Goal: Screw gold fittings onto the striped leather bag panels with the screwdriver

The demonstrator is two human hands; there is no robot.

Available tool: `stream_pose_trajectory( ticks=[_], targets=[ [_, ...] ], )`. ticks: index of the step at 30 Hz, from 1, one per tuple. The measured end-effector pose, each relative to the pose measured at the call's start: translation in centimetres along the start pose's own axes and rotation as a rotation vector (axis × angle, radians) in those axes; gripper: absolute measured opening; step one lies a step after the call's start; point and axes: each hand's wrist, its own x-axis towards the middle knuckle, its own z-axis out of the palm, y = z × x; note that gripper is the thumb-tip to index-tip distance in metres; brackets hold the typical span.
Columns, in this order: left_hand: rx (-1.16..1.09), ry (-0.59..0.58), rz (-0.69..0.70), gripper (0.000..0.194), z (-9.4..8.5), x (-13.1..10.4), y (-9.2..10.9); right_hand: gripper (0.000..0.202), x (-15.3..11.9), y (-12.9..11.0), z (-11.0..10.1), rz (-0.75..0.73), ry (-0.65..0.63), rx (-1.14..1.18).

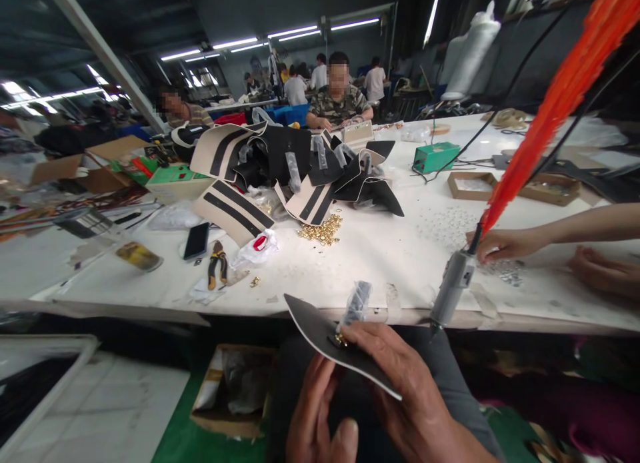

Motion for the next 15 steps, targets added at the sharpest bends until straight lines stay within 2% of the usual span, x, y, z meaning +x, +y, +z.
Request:
stream_pose_trajectory(
  ticks=[3, 5, 8, 11, 13, 15],
  targets=[
    [-0.026, 0.098, -0.091, 0.047, -0.3, 1.3, 0.9, 0.058, 0.2, -0.8, -1.8, 0.044, -0.099, 0.054],
    [0.021, 0.091, -0.124, 0.051, -0.7, 2.6, 1.5, 0.049, 0.1, -1.3, -3.0, 0.105, -0.206, 0.123],
    [0.179, 0.063, -0.051, 0.062, -1.7, 3.7, 1.7, 0.031, -0.7, -1.4, -4.3, 0.336, -0.320, 0.277],
    [0.285, -0.023, 0.048, 0.073, -2.2, 3.4, 1.1, 0.029, -1.8, -0.7, -5.0, 0.640, -0.358, 0.399],
    [0.261, -0.108, -0.010, 0.069, -2.0, 3.4, 0.7, 0.035, -2.1, 0.0, -5.0, 0.739, -0.360, 0.443],
    [0.207, -0.199, -0.142, 0.062, -1.4, 4.1, 0.5, 0.038, -2.1, 0.9, -4.8, 0.781, -0.333, 0.479]
  ],
)
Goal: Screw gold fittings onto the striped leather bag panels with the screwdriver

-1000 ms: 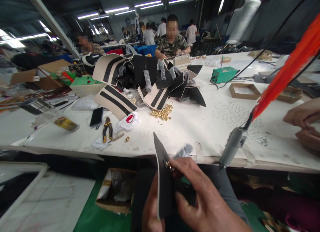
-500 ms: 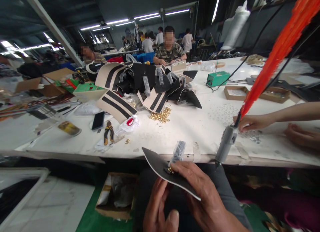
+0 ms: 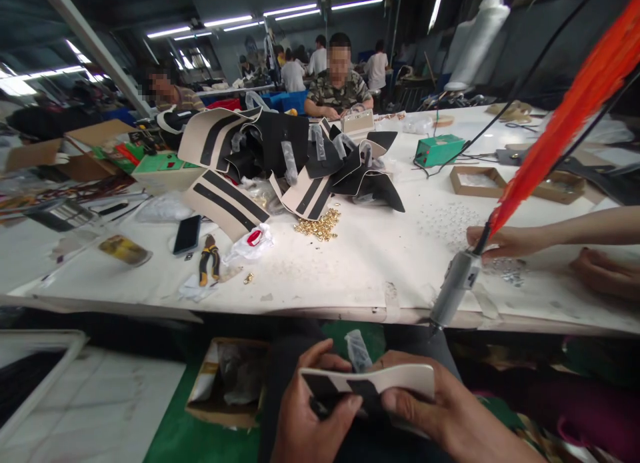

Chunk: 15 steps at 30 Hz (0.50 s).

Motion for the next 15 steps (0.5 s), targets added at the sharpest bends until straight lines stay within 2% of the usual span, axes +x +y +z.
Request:
stream_pose_trajectory(
  ticks=[3, 7, 12, 15],
  targets=[
    [-0.055, -0.093, -0.122, 0.050, 0.5, 2.7, 0.6, 0.043, 1.9, 0.6, -0.5, 0.046, 0.086, 0.103],
    [-0.111, -0.158, -0.172, 0.037, 0.9, 6.5, 1.0, 0.046, 4.9, 1.1, -1.4, 0.114, 0.180, 0.116],
    [-0.172, -0.174, -0.265, 0.037, 1.6, 9.4, 0.6, 0.048, 7.6, 1.4, -2.6, 0.247, 0.229, 0.095],
    [-0.168, -0.188, -0.297, 0.039, 2.0, 10.9, 0.5, 0.044, 9.0, 1.3, -3.1, 0.290, 0.279, 0.005]
  ],
)
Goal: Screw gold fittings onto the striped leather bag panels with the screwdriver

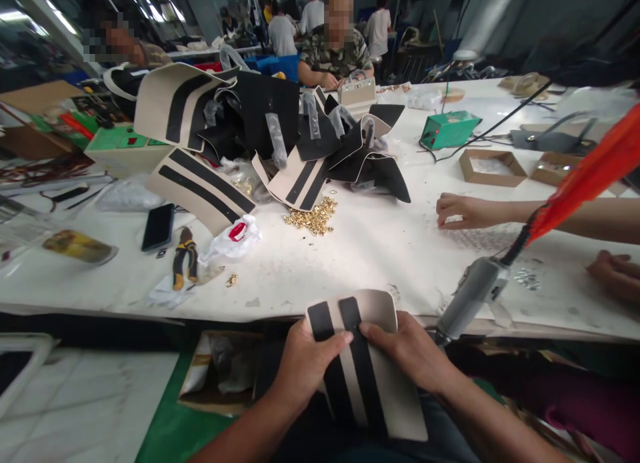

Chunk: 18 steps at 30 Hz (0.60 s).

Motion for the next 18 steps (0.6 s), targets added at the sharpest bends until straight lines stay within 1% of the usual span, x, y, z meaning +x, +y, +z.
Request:
stream_pose_trajectory(
  ticks=[4, 8, 11, 14, 16, 17, 18],
  targets=[
    [0.069, 0.032, 0.026, 0.039, 0.2, 2.2, 0.3, 0.035, 1.8, -0.8, -0.1, 0.017, 0.099, -0.141],
    [0.175, 0.026, 0.075, 0.032, 0.2, 4.0, 0.4, 0.028, 3.3, -1.3, 0.0, 0.039, 0.129, -0.210],
    [0.298, 0.000, 0.131, 0.029, -0.1, 4.9, 0.6, 0.025, 3.9, -1.6, 0.2, 0.052, 0.167, -0.279],
    [0.431, -0.024, 0.201, 0.029, -0.4, 5.2, 1.0, 0.024, 4.1, -1.7, 0.6, 0.063, 0.226, -0.319],
    [0.523, -0.039, 0.241, 0.033, -0.5, 5.1, 1.3, 0.022, 4.1, -1.6, 0.9, 0.057, 0.255, -0.331],
    [0.595, -0.030, 0.258, 0.040, -0.6, 4.9, 1.5, 0.021, 4.2, -1.6, 1.0, 0.053, 0.263, -0.334],
    [0.687, -0.006, 0.279, 0.051, -0.7, 4.8, 1.6, 0.020, 4.2, -1.5, 1.1, 0.048, 0.269, -0.338]
  ],
)
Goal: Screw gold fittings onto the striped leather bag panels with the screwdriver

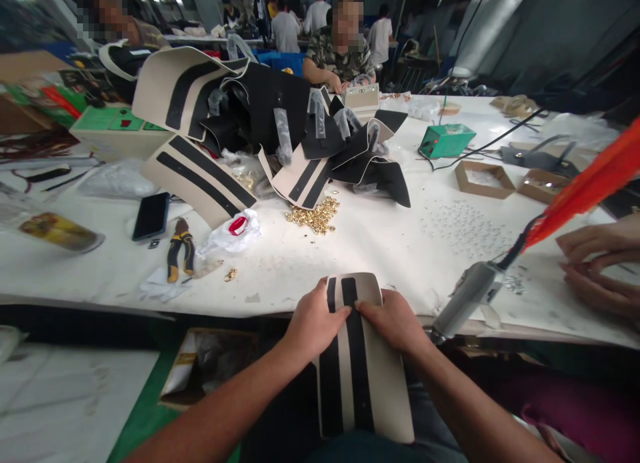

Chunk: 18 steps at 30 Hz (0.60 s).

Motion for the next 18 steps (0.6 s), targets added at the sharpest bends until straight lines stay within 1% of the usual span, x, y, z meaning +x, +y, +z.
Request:
stream_pose_trajectory(
  ticks=[2, 3, 4, 5, 6, 8, 10, 11, 14, 16, 18],
  targets=[
    [0.215, 0.070, 0.062, 0.077, -0.4, -0.3, 0.1, 0.020, -0.1, 0.0, 0.2, -0.012, 0.008, -0.005],
    [0.309, 0.117, 0.118, 0.086, -0.5, -0.5, 0.0, 0.020, -0.1, 0.1, 0.3, -0.020, 0.011, -0.007],
    [0.378, 0.159, 0.192, 0.090, -0.6, -0.6, -0.1, 0.021, -0.1, 0.1, 0.3, -0.027, 0.015, -0.010],
    [0.419, 0.188, 0.277, 0.087, -0.7, -0.7, -0.2, 0.021, -0.2, 0.1, 0.4, -0.034, 0.019, -0.013],
    [0.434, 0.193, 0.364, 0.079, -0.6, -0.7, -0.4, 0.022, -0.2, 0.1, 0.4, -0.042, 0.023, -0.017],
    [0.397, 0.150, 0.493, 0.053, -0.2, -0.4, -1.1, 0.022, -0.2, 0.0, 0.4, -0.061, 0.030, -0.031],
    [0.311, 0.091, 0.535, 0.032, 0.3, 0.1, -1.8, 0.022, -0.1, -0.1, 0.4, -0.086, 0.031, -0.050],
    [0.271, 0.078, 0.529, 0.027, 0.6, 0.4, -2.2, 0.022, 0.0, -0.2, 0.4, -0.101, 0.030, -0.062],
    [0.217, 0.094, 0.499, 0.030, 1.2, 1.3, -2.9, 0.019, 0.2, -0.4, 0.4, -0.150, 0.056, -0.115],
    [0.217, 0.109, 0.496, 0.034, 1.3, 1.8, -3.1, 0.018, 0.0, -0.3, 0.2, -0.169, 0.127, -0.172],
    [0.222, 0.118, 0.496, 0.036, 1.2, 2.1, -3.2, 0.027, -1.1, 0.5, -0.3, -0.181, 0.203, -0.228]
  ],
)
